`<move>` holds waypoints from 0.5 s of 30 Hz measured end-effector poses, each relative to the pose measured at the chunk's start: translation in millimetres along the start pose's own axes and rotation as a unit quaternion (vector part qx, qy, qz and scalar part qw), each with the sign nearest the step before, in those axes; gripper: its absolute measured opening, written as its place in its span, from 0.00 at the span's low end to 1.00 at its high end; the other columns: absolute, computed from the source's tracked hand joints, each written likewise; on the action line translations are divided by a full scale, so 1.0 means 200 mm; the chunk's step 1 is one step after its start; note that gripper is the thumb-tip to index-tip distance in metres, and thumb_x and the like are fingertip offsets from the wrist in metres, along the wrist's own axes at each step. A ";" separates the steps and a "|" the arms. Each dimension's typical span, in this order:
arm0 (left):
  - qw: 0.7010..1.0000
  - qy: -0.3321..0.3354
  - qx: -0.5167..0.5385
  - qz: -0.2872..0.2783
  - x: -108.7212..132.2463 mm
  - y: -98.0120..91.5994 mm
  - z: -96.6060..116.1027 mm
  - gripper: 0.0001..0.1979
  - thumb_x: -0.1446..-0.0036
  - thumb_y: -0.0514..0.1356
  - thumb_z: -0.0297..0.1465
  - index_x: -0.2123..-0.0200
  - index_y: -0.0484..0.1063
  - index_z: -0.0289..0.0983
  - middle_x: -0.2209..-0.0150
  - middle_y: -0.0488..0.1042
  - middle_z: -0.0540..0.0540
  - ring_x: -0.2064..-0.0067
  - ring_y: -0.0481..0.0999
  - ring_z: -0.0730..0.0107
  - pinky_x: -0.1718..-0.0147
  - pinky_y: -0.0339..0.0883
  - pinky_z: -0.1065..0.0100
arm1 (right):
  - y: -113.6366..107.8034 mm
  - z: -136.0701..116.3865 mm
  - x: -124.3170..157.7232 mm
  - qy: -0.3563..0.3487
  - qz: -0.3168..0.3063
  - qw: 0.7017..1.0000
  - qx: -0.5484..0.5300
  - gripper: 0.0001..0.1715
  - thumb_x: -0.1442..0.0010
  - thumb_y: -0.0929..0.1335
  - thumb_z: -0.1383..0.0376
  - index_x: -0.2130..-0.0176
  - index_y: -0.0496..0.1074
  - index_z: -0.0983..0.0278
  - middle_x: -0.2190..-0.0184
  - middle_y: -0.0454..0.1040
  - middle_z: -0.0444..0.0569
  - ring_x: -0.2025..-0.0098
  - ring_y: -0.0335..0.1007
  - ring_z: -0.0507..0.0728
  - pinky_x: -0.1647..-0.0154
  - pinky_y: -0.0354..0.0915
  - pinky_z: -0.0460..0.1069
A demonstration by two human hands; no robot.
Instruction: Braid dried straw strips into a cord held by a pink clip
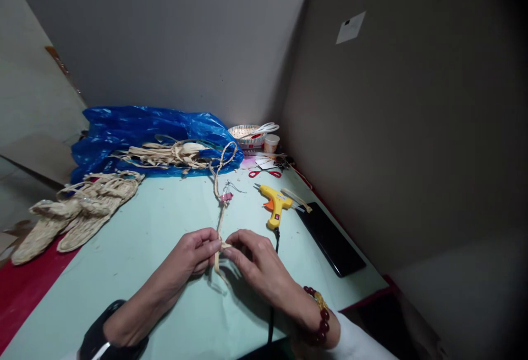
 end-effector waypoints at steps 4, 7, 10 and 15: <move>0.999 0.028 -0.043 -0.005 -0.01 0.00 0.00 0.15 0.47 0.60 0.42 0.73 0.65 0.35 0.82 0.65 0.54 0.82 0.55 0.82 0.82 0.45 0.75 | 0.01 0.01 0.00 0.049 -0.059 0.994 -0.078 0.10 0.35 0.62 0.62 0.64 0.69 0.64 0.75 0.75 0.42 0.76 0.62 0.49 0.73 0.56 0.44; 0.998 0.029 -0.047 0.001 -0.01 0.00 0.00 0.15 0.47 0.59 0.42 0.73 0.66 0.35 0.81 0.68 0.53 0.83 0.57 0.82 0.83 0.46 0.75 | 0.02 0.01 -0.01 0.062 -0.050 0.992 -0.093 0.10 0.36 0.63 0.61 0.66 0.69 0.65 0.74 0.75 0.44 0.74 0.63 0.49 0.73 0.56 0.43; 0.999 0.009 -0.032 0.013 0.00 0.00 -0.01 0.14 0.49 0.61 0.41 0.74 0.67 0.35 0.81 0.68 0.54 0.85 0.48 0.86 0.84 0.37 0.75 | 0.02 0.01 -0.01 0.064 -0.036 0.993 -0.088 0.08 0.38 0.63 0.64 0.67 0.69 0.65 0.73 0.75 0.44 0.74 0.64 0.49 0.73 0.56 0.43; 1.000 -0.016 -0.001 0.014 -0.01 0.03 -0.02 0.15 0.53 0.63 0.41 0.75 0.67 0.35 0.83 0.64 0.57 0.85 0.44 0.86 0.83 0.33 0.74 | 0.03 0.00 -0.01 0.072 -0.014 0.997 -0.011 0.06 0.40 0.63 0.69 0.69 0.69 0.64 0.80 0.69 0.41 0.78 0.60 0.49 0.75 0.52 0.44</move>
Point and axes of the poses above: each hand's wrist, its own x-axis away from the middle knuckle, its own y-axis out of the palm, z = x × y, the point moved 2 cm from there along -x, towards the middle knuckle
